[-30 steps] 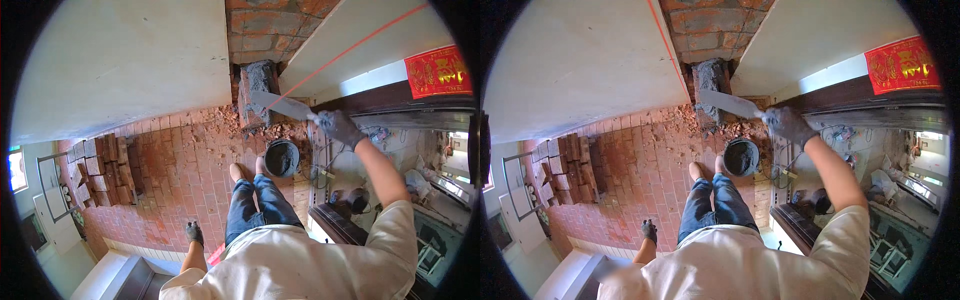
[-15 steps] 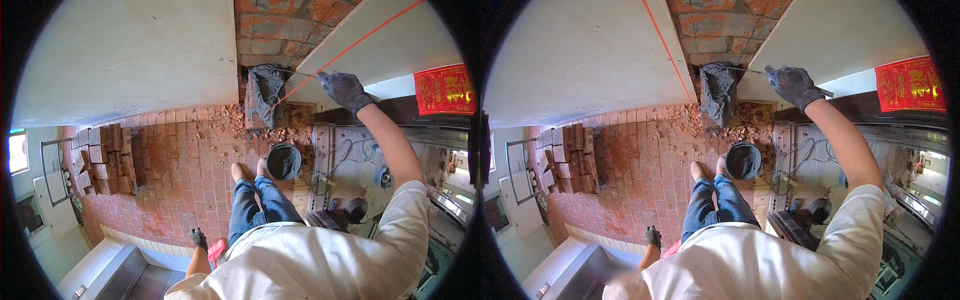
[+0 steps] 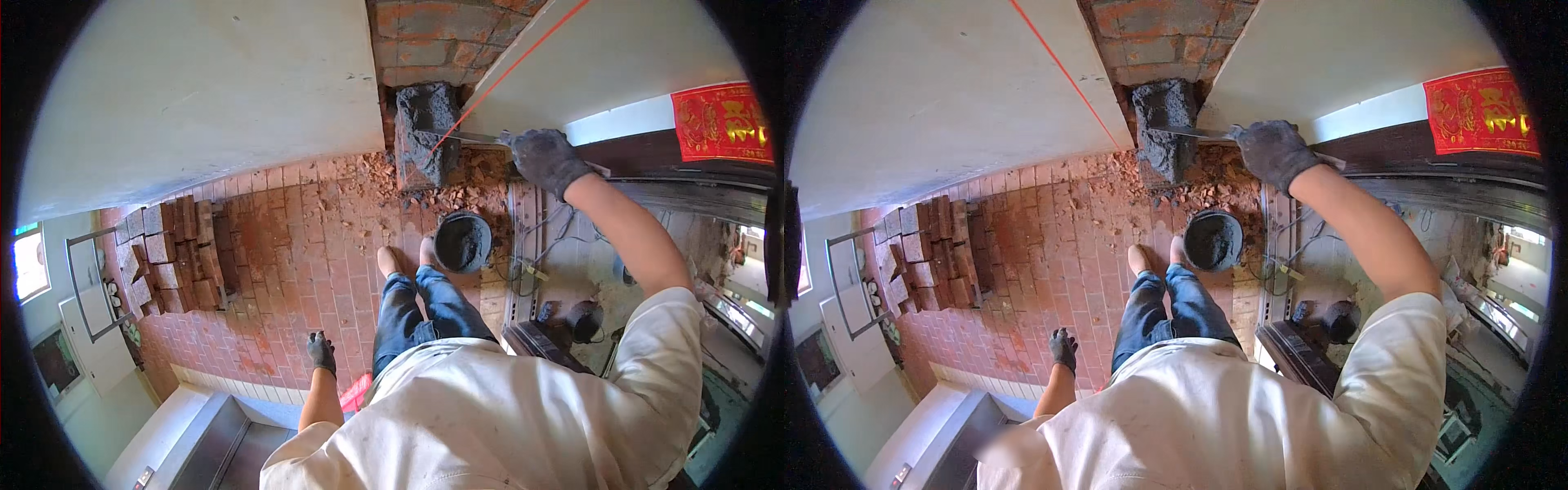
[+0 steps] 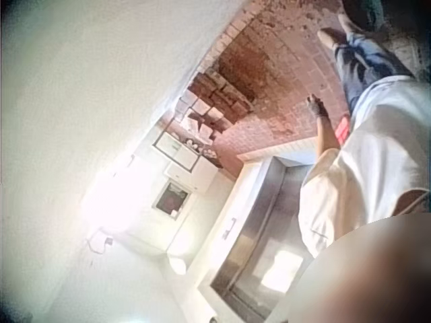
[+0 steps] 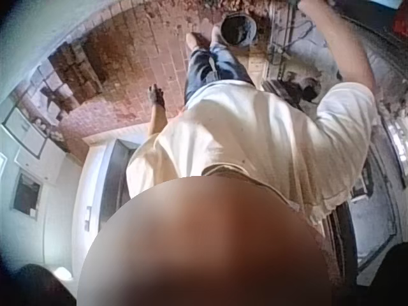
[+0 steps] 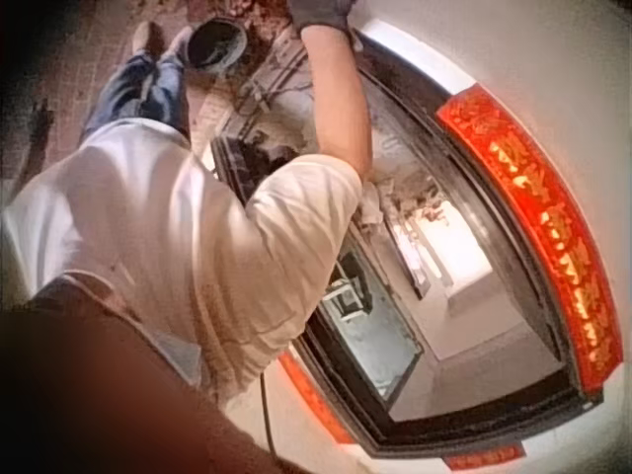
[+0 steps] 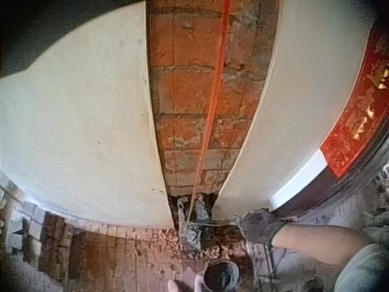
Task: Laying bricks with mortar to build a pillar.
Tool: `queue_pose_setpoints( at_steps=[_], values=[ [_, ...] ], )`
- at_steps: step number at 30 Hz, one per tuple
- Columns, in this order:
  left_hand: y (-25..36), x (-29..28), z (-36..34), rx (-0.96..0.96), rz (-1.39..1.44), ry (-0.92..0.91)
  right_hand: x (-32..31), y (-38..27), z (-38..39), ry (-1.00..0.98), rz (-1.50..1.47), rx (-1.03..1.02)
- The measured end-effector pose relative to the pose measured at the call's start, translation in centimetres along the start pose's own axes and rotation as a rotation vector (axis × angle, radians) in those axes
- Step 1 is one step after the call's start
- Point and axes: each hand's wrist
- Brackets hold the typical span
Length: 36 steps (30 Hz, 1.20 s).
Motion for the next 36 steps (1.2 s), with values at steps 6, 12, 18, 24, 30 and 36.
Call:
queue_pose_setpoints(
  at_steps=[6,12,18,24,30,36],
  values=[
    [1.3,0.2,-0.5,-0.031,-0.012,0.008,-0.1,-2.4,1.9,0.045,0.037,0.048],
    [2.2,-0.5,-1.0,-0.014,-0.027,-0.043,-0.2,-1.9,2.8,-0.008,0.129,-0.029],
    [1.5,-1.3,-0.3,-0.005,-0.040,-0.024,0.9,0.0,2.2,0.093,0.151,0.061],
    [1.6,1.1,0.0,-0.016,-0.052,-0.065,1.9,-1.7,5.0,-0.178,0.019,0.114],
    [7.0,21.9,-0.2,-0.022,0.308,-0.653,1.6,-3.2,7.1,-0.113,-0.098,0.139],
    [16.6,40.9,3.2,0.866,-0.358,-0.809,4.2,-4.1,7.1,-0.053,-0.100,0.114]
  ],
)
Point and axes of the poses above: each hand's wrist, its own z-axis away from the middle knuckle, its own x-axis out of the palm, y = z × x, and after that the axes turned 6 degrees about -y, right-handed
